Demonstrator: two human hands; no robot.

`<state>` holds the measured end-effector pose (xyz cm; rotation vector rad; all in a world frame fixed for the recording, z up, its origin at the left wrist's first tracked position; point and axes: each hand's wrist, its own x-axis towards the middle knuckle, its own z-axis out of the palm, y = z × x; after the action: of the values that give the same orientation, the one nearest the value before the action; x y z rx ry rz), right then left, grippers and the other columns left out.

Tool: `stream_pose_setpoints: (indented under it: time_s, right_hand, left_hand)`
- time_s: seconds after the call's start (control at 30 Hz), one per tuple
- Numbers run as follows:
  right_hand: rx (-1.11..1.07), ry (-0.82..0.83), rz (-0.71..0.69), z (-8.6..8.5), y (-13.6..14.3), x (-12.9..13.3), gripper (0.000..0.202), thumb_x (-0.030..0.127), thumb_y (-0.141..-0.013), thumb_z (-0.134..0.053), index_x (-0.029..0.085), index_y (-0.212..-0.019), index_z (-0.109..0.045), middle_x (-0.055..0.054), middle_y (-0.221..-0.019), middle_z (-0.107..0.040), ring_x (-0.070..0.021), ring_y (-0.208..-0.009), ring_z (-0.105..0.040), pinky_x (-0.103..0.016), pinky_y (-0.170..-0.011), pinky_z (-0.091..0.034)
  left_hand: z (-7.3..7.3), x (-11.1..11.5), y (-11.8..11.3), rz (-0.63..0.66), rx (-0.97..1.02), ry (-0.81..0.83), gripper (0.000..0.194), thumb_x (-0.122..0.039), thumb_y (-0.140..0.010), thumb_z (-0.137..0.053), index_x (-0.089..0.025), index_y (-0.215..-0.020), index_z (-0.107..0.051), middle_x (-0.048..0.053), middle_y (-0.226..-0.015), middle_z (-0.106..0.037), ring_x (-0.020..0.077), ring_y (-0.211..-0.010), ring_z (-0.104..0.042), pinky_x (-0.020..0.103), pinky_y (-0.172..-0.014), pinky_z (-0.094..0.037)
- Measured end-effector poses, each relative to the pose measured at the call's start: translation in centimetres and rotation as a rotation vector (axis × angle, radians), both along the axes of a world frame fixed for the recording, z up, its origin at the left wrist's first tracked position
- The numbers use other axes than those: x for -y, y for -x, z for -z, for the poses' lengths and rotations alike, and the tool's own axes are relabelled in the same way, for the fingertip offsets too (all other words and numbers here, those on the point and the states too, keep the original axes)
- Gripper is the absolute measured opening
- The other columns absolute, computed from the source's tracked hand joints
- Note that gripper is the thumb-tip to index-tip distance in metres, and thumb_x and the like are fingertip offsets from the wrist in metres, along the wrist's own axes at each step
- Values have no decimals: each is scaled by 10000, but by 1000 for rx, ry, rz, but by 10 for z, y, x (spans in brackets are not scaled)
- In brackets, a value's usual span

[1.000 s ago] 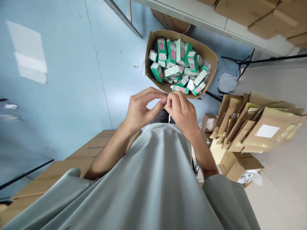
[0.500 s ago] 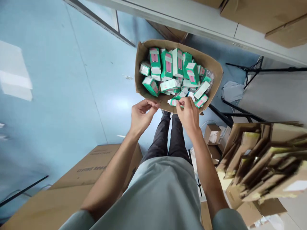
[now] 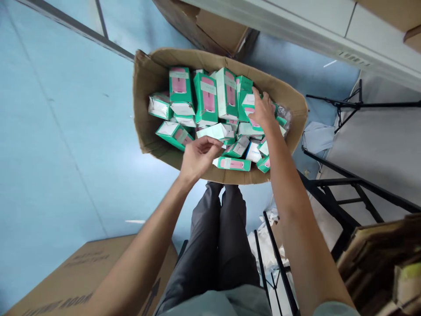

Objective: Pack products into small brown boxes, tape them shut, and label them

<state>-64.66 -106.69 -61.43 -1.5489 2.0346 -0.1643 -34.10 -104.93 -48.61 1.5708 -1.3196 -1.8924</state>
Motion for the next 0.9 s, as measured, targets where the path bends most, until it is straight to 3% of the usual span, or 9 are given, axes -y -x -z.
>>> stream_pose_setpoints:
  time_s: [0.1, 0.2, 0.27, 0.37, 0.5, 0.6, 0.67, 0.77, 0.9]
  right_hand:
    - [37, -175, 39, 29, 11, 9, 865, 295, -905, -944, 182, -1653, -524, -196, -1632, -488, -382, -1487, -611, -601, -1269, -484]
    - [64, -178, 20, 38, 12, 1, 772, 296, -898, -941, 219, -1582, -591, -163, -1556, -550, -394, -1436, -640, -621, -1265, -482]
    - [76, -115, 25, 33, 8, -11, 699, 332, -908, -918, 227, -1531, -621, -155, -1532, -587, -410, -1459, -606, -650, -1284, -452]
    - [129, -35, 114, 8, -1, -38, 661, 343, -860, -911, 252, -1463, -655, -133, -1492, -650, -413, -1456, -589, -648, -1290, -447]
    - [345, 124, 424, -54, -21, -87, 649, 423, -784, -911, 278, -1369, -669, -74, -1433, -709, -359, -1389, -638, -567, -1259, -508]
    - [601, 191, 782, -112, -49, -133, 659, 510, -724, -923, 284, -1284, -659, -44, -1300, -758, -318, -1250, -706, -508, -1153, -586]
    - [789, 181, 1025, -155, -76, -165, 679, 553, -714, -920, 300, -1279, -641, -19, -1200, -776, -288, -1156, -738, -469, -1070, -619]
    - [997, 213, 1331, -222, -122, -210, 654, 535, -683, -926, 324, -1227, -630, 18, -1180, -789, -240, -1139, -755, -407, -1036, -620]
    - [1123, 271, 1624, -308, -178, -263, 575, 507, -653, -922, 319, -1104, -620, 42, -1180, -798, -193, -1130, -770, -342, -1003, -617]
  left_hand:
    - [20, -19, 6, 60, -41, -27, 110, -322, -869, -765, -213, -860, -777, 43, -922, -849, 232, -900, -823, 364, -932, -680]
    - [29, -43, 2, 115, -33, -76, 79, -295, -855, -760, -219, -868, -775, 36, -921, -845, 224, -885, -816, 356, -911, -680]
    - [28, -59, -6, 145, -18, -117, 90, -307, -860, -758, -221, -882, -774, 37, -925, -843, 220, -880, -814, 347, -886, -678]
    - [18, -78, -24, 173, -7, -158, 123, -341, -885, -749, -224, -913, -776, 51, -981, -851, 227, -917, -823, 359, -903, -681]
    - [0, -90, -52, 226, 41, -173, 201, -371, -887, -781, -227, -1028, -770, 67, -1025, -843, 250, -955, -832, 414, -953, -691]
    - [-19, -88, -68, 236, 111, -175, 451, -400, -829, -885, -215, -1211, -734, 110, -1127, -829, 279, -978, -826, 454, -918, -704]
    - [-41, -83, -74, 240, 122, -169, 631, -426, -780, -943, -209, -1319, -697, 148, -1238, -809, 303, -1015, -820, 471, -883, -711]
    - [-92, -77, -78, 298, 21, -124, 789, -514, -748, -978, -220, -1416, -678, 155, -1323, -795, 340, -1158, -797, 486, -924, -712]
    - [-182, -73, -80, 430, -114, -72, 750, -561, -762, -976, -226, -1390, -742, 128, -1249, -829, 315, -1167, -797, 497, -1030, -689]
